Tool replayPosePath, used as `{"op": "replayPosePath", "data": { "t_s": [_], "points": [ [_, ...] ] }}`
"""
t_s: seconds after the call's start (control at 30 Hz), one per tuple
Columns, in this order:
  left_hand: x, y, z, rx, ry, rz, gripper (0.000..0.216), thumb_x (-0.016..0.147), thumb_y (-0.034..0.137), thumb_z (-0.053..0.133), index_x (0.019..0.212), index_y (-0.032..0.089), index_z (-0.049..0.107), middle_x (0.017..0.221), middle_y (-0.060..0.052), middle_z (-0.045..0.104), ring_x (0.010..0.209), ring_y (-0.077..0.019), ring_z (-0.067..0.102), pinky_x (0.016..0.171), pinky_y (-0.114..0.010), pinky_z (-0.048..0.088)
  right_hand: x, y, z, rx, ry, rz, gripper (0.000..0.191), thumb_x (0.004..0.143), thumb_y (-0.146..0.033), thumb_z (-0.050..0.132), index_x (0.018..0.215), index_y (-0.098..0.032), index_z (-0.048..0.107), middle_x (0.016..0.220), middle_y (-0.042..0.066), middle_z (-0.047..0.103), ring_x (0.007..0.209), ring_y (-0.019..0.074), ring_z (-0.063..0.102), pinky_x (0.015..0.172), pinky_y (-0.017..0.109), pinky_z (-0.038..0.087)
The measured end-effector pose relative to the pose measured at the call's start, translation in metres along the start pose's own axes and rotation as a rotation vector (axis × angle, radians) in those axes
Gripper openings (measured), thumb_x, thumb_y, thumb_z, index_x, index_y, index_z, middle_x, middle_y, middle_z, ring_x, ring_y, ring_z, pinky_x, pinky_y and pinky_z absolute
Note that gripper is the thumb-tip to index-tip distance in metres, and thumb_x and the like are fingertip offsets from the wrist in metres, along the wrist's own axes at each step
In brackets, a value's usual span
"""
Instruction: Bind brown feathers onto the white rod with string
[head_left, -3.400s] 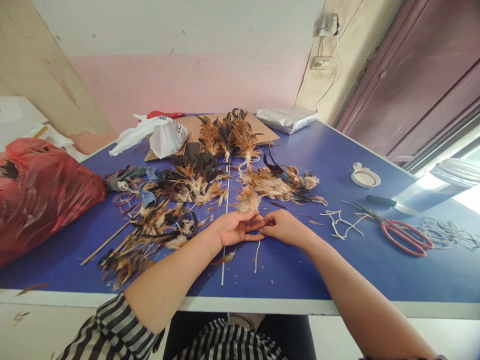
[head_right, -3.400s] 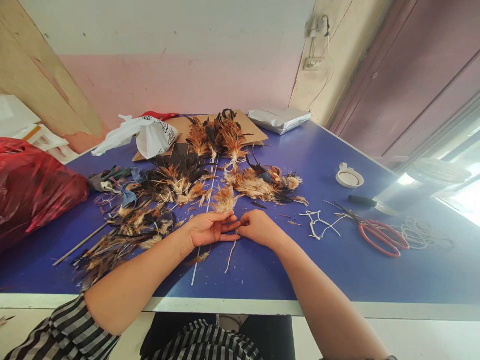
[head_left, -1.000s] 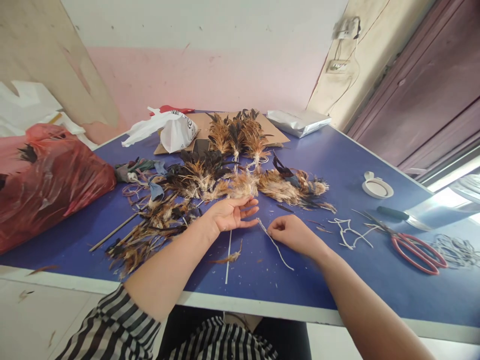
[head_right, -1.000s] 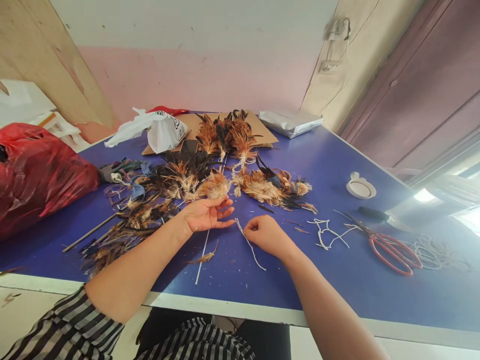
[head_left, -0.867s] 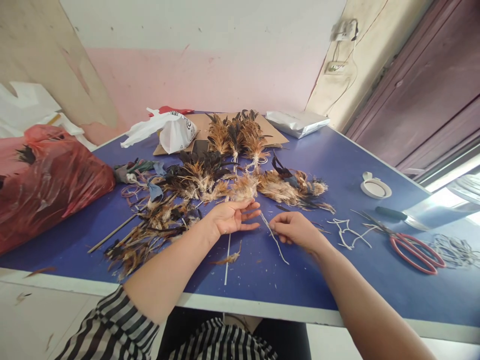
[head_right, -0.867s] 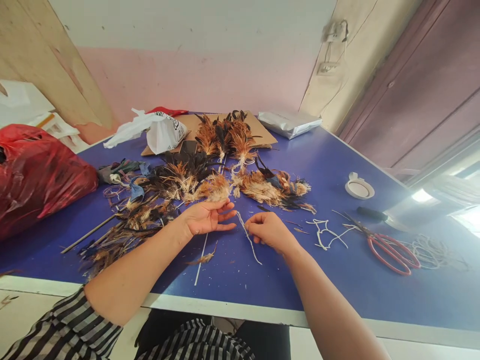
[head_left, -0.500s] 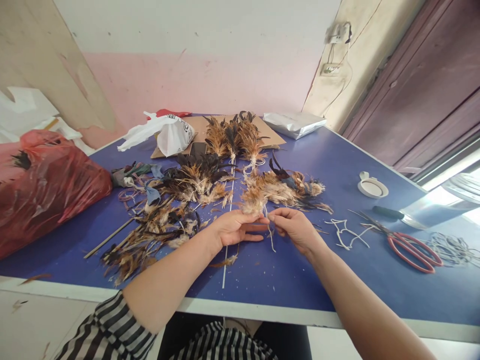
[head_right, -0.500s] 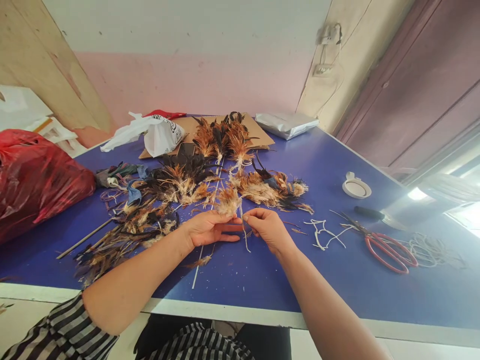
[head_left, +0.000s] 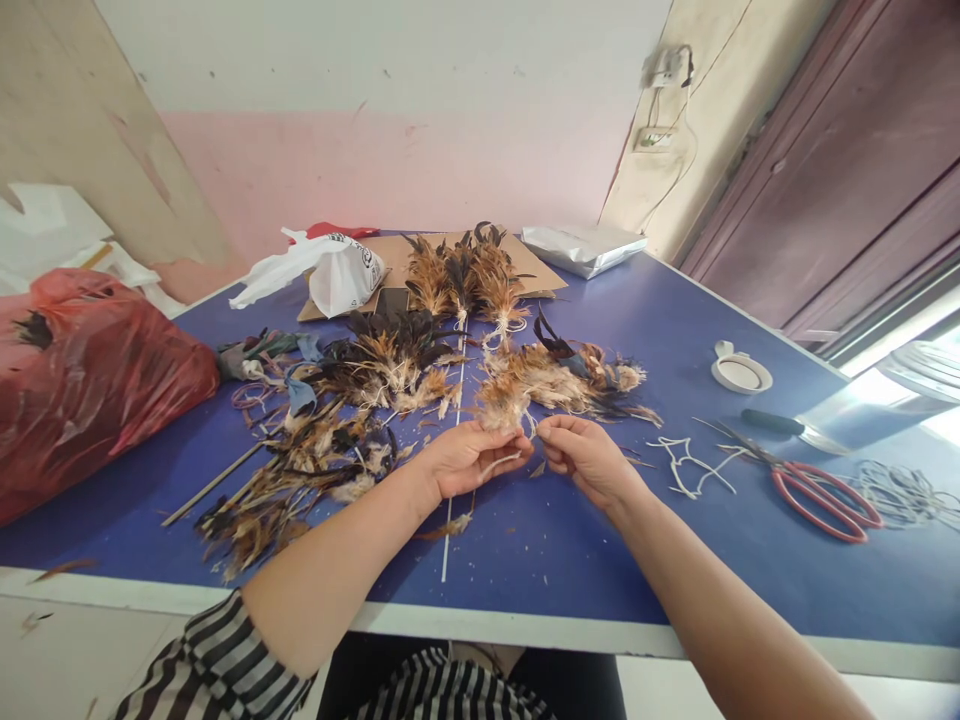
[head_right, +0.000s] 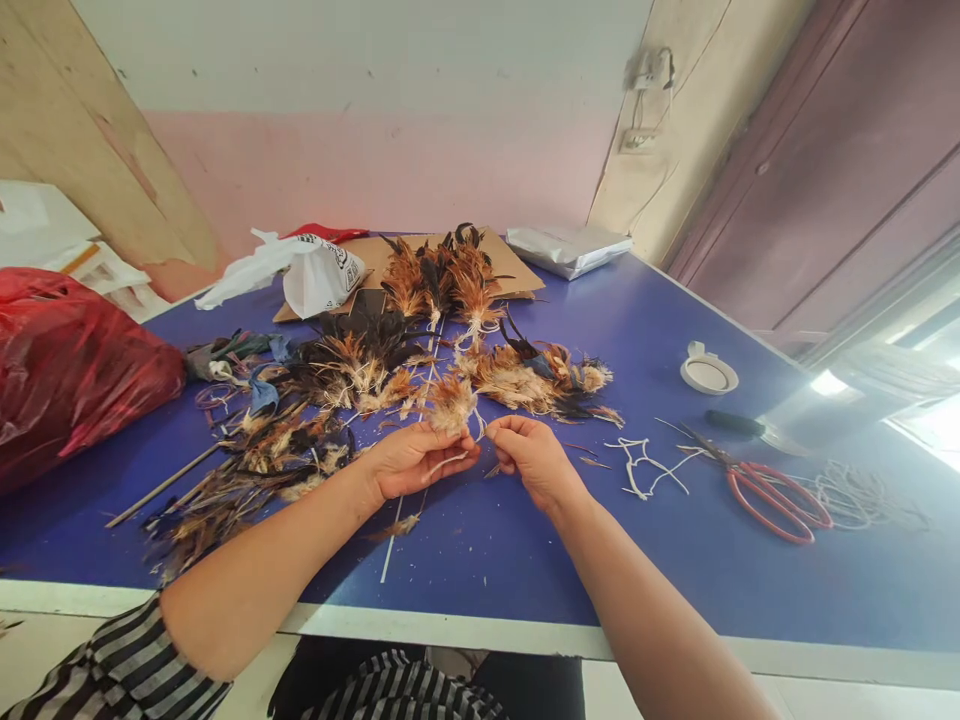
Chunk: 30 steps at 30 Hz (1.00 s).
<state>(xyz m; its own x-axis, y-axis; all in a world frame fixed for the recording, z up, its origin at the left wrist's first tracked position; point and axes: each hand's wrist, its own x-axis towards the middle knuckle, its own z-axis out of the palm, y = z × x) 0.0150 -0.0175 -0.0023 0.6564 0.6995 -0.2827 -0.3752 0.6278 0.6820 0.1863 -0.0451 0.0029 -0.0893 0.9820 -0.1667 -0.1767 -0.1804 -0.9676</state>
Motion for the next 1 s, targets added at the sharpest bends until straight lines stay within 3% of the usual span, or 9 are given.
{"op": "replayPosePath", "data": {
  "t_s": [0.3, 0.4, 0.57, 0.67, 0.8, 0.9, 1.0],
  "points": [
    [-0.002, 0.000, 0.002, -0.011, -0.044, -0.039, 0.010, 0.077, 0.008, 0.053, 0.074, 0.007, 0.062, 0.068, -0.007, 0.065, 0.074, -0.0144, 0.063, 0.091, -0.036, 0.039, 0.008, 0.000, -0.014, 0.306, 0.020, 0.039, 0.019, 0.062, -0.023, 0.066, 0.066, -0.015, 0.050, 0.060, -0.004, 0.045, 0.047, 0.0032, 0.036, 0.036, 0.015, 0.024],
    [-0.004, -0.003, 0.002, 0.032, -0.086, -0.071, 0.007, 0.075, 0.010, 0.056, 0.074, 0.007, 0.063, 0.069, -0.007, 0.065, 0.076, -0.0154, 0.063, 0.090, -0.036, 0.040, 0.011, -0.005, -0.024, 0.408, 0.107, 0.035, 0.015, 0.063, -0.018, 0.064, 0.068, -0.015, 0.051, 0.062, -0.003, 0.047, 0.044, 0.0017, 0.035, 0.033, 0.012, 0.025],
    [-0.012, -0.006, 0.004, 0.288, -0.268, -0.153, 0.011, 0.071, 0.019, 0.063, 0.075, 0.009, 0.066, 0.076, -0.009, 0.066, 0.078, -0.0164, 0.062, 0.084, -0.033, 0.042, 0.015, -0.017, -0.047, 0.526, 0.271, 0.011, 0.009, 0.065, -0.011, 0.057, 0.071, -0.015, 0.052, 0.072, 0.000, 0.055, 0.040, -0.0006, 0.031, 0.028, 0.009, 0.025],
    [-0.017, -0.002, 0.008, 0.535, -0.322, -0.097, 0.019, 0.069, 0.024, 0.064, 0.082, 0.011, 0.068, 0.086, -0.011, 0.067, 0.087, -0.0187, 0.060, 0.085, -0.031, 0.041, 0.016, -0.021, -0.055, 0.533, 0.316, -0.021, 0.008, 0.066, -0.011, 0.057, 0.071, -0.015, 0.051, 0.073, 0.000, 0.055, 0.041, 0.0001, 0.035, 0.029, 0.010, 0.028],
    [-0.019, 0.014, 0.010, 0.717, -0.221, 0.086, 0.026, 0.066, 0.027, 0.066, 0.087, 0.012, 0.069, 0.094, -0.011, 0.066, 0.093, -0.0195, 0.057, 0.085, -0.029, 0.039, 0.014, -0.018, -0.054, 0.431, 0.244, -0.058, 0.013, 0.067, -0.019, 0.062, 0.070, -0.017, 0.049, 0.064, -0.003, 0.051, 0.042, 0.0024, 0.036, 0.032, 0.013, 0.029],
    [-0.019, 0.023, 0.005, 0.643, -0.115, 0.129, 0.030, 0.065, 0.028, 0.068, 0.090, 0.012, 0.067, 0.093, -0.012, 0.066, 0.088, -0.0184, 0.058, 0.078, -0.028, 0.042, 0.009, -0.016, -0.044, 0.299, 0.106, -0.106, 0.020, 0.068, -0.027, 0.064, 0.067, -0.017, 0.046, 0.055, -0.005, 0.044, 0.039, 0.0025, 0.033, 0.033, 0.015, 0.024],
    [-0.016, 0.025, -0.002, 0.471, -0.094, 0.076, 0.025, 0.067, 0.026, 0.067, 0.086, 0.011, 0.066, 0.091, -0.012, 0.066, 0.088, -0.0182, 0.059, 0.077, -0.029, 0.043, 0.005, -0.013, -0.032, 0.175, 0.026, -0.119, 0.022, 0.069, -0.031, 0.064, 0.068, -0.017, 0.047, 0.052, -0.006, 0.042, 0.039, 0.0027, 0.032, 0.035, 0.016, 0.020]
  ]
}}
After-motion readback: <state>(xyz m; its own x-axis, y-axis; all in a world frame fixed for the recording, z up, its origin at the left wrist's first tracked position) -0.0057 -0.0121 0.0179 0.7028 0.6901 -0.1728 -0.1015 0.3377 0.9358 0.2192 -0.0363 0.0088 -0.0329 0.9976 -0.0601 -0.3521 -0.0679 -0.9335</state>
